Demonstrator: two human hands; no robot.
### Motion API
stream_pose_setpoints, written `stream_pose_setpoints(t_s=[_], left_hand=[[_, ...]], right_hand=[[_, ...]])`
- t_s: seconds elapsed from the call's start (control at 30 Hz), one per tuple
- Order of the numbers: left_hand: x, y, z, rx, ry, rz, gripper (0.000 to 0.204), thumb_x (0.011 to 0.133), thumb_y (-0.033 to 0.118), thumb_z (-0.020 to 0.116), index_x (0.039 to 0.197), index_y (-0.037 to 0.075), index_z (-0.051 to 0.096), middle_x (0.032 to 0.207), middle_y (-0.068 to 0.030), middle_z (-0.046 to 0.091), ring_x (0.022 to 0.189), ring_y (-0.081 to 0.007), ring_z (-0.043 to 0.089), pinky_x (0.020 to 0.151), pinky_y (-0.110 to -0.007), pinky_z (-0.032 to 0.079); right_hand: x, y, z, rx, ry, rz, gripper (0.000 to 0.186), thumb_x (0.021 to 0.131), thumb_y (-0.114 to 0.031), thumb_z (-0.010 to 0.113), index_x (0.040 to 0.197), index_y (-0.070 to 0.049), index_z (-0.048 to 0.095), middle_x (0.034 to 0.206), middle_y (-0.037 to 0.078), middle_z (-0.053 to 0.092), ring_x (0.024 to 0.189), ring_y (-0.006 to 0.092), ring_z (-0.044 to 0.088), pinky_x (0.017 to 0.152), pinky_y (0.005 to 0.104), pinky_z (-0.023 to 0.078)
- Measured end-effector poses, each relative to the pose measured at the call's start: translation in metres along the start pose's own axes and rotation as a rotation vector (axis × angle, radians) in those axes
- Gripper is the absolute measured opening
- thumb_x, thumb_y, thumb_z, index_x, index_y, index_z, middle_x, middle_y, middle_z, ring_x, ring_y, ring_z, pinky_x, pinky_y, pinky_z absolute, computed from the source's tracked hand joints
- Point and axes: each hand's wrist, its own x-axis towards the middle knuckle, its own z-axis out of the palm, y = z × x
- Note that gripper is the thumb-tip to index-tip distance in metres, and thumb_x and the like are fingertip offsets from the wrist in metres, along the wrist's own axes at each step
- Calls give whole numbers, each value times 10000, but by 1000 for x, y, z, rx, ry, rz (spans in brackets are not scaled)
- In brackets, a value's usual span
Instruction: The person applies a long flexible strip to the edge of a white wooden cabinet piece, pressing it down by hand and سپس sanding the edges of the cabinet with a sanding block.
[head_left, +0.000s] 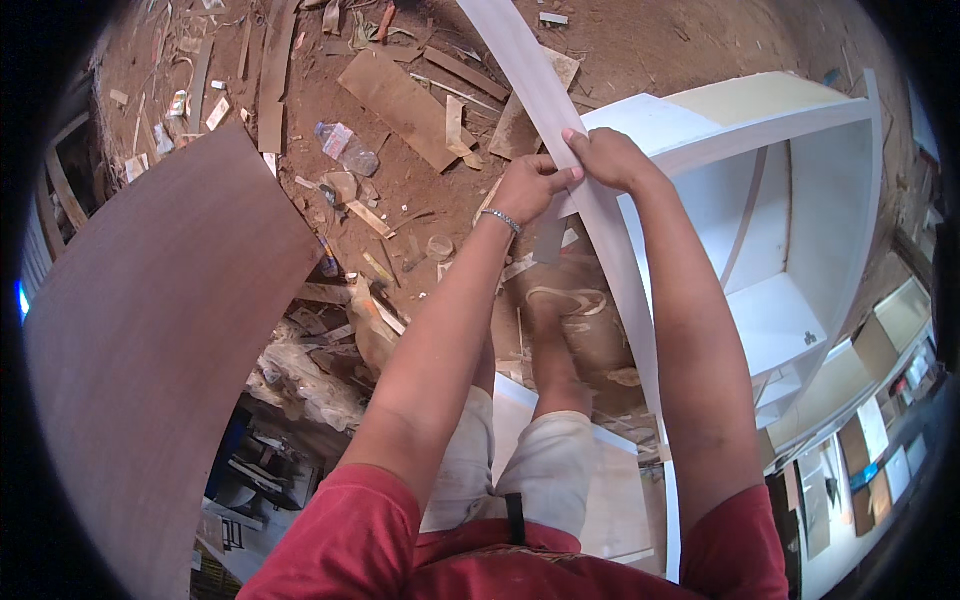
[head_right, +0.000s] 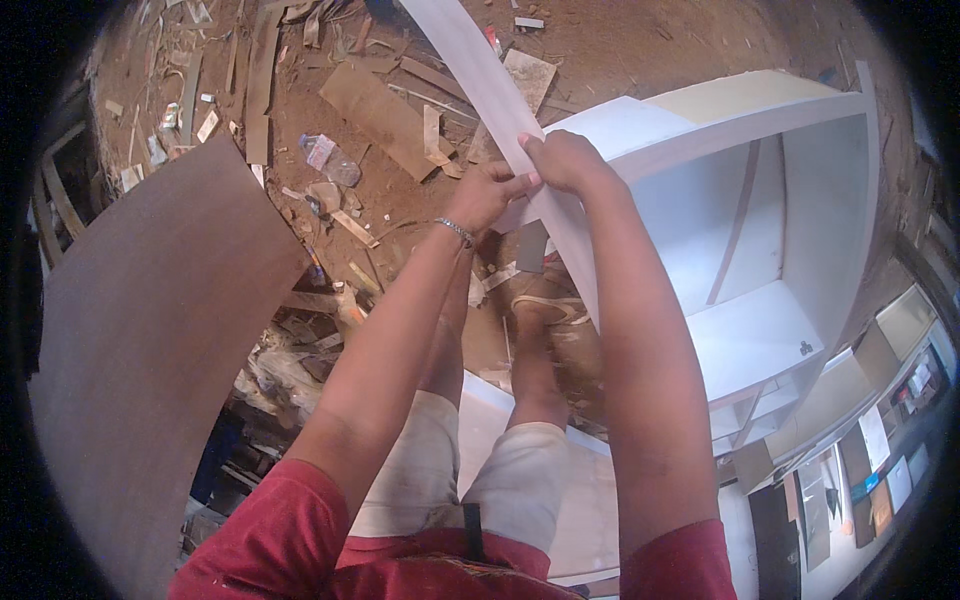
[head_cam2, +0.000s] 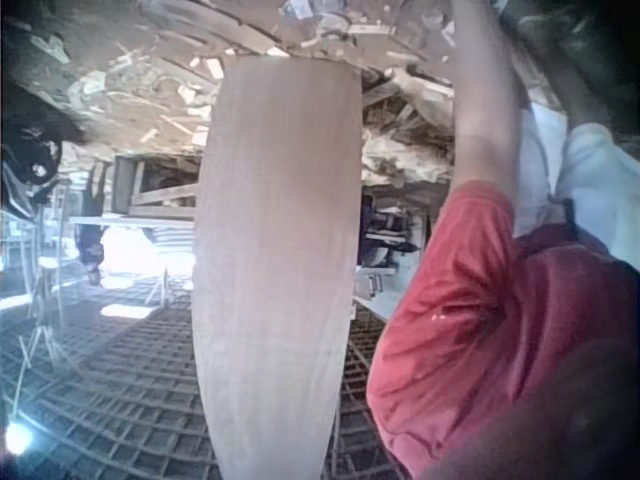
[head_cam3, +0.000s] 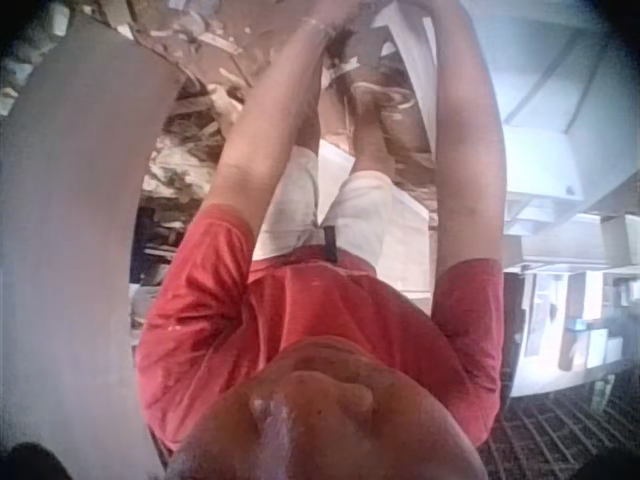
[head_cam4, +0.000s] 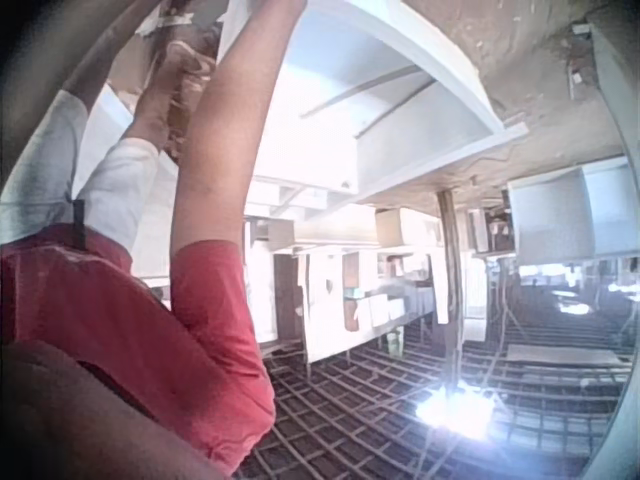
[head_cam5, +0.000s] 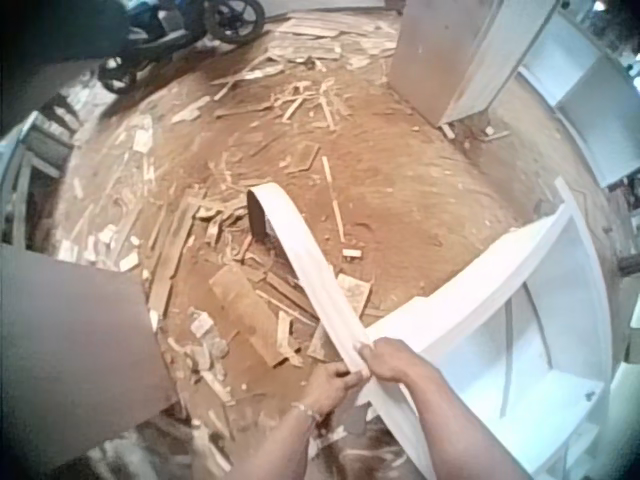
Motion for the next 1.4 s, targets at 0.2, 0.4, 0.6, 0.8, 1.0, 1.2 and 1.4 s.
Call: stream_pose_setpoints(t_s=[0.2, 0.4, 0.6, 0.8, 1.0, 1.2, 1.4], left_hand=[[-6, -2, 3, 128, 63, 127, 336, 894, 293, 814, 1018, -18, 785, 856, -57, 754, 765, -113, 641, 733, -301, 522], [-9, 11, 8, 268, 92, 82, 370, 885, 335, 827, 998, -16, 787, 819, -53, 738, 749, -114, 634, 679, -305, 515], [-26, 14, 9, 198, 40, 87, 561, 844, 467, 841, 1057, -46, 762, 941, -108, 748, 819, -162, 672, 742, -309, 536], [3, -5, 5, 380, 32, 109, 570, 833, 441, 854, 1128, -33, 741, 1026, -94, 734, 883, -175, 666, 773, -327, 540], [20, -14, 4, 222, 16, 25, 536, 828, 403, 857, 1161, 2, 730, 1040, -76, 722, 901, -178, 652, 795, -340, 518], [28, -4, 14, 277, 2, -2, 526, 820, 404, 866, 1182, 46, 732, 1072, -55, 718, 969, -169, 642, 825, -315, 494], [23, -12, 13, 387, 111, 162, 576, 815, 435, 869, 1161, -3, 728, 1044, -83, 730, 935, -184, 669, 816, -349, 533]], right_hand=[[-7, -6, -7, 33, -87, -1, 738, 1041, -575, 411, 1034, 89, 732, 1064, 273, 730, 1094, 427, 676, 991, 484, 491], [-15, 16, 0, 334, 124, -104, 546, 1008, -507, 553, 1098, -8, 756, 1061, 263, 734, 1057, 417, 695, 928, 479, 524], [-64, 18, 15, 653, 261, -243, 348, 956, -306, 699, 1150, -19, 734, 968, 178, 745, 900, 296, 698, 833, 399, 536], [-27, 38, -6, 173, 180, -450, 329, 821, -158, 737, 1128, -40, 744, 937, 136, 769, 839, 250, 706, 798, 408, 541], [1, 29, -33, -15, -32, -453, 426, 721, -117, 711, 1143, -102, 758, 1034, 171, 766, 977, 330, 733, 869, 422, 557], [14, 38, -27, 162, -2, -532, 441, 622, -100, 733, 1060, -46, 752, 950, 140, 766, 888, 242, 693, 798, 395, 534], [-11, 35, -15, 150, 55, -476, 452, 726, -100, 693, 1176, -92, 736, 1044, 150, 765, 962, 323, 728, 859, 426, 554]])
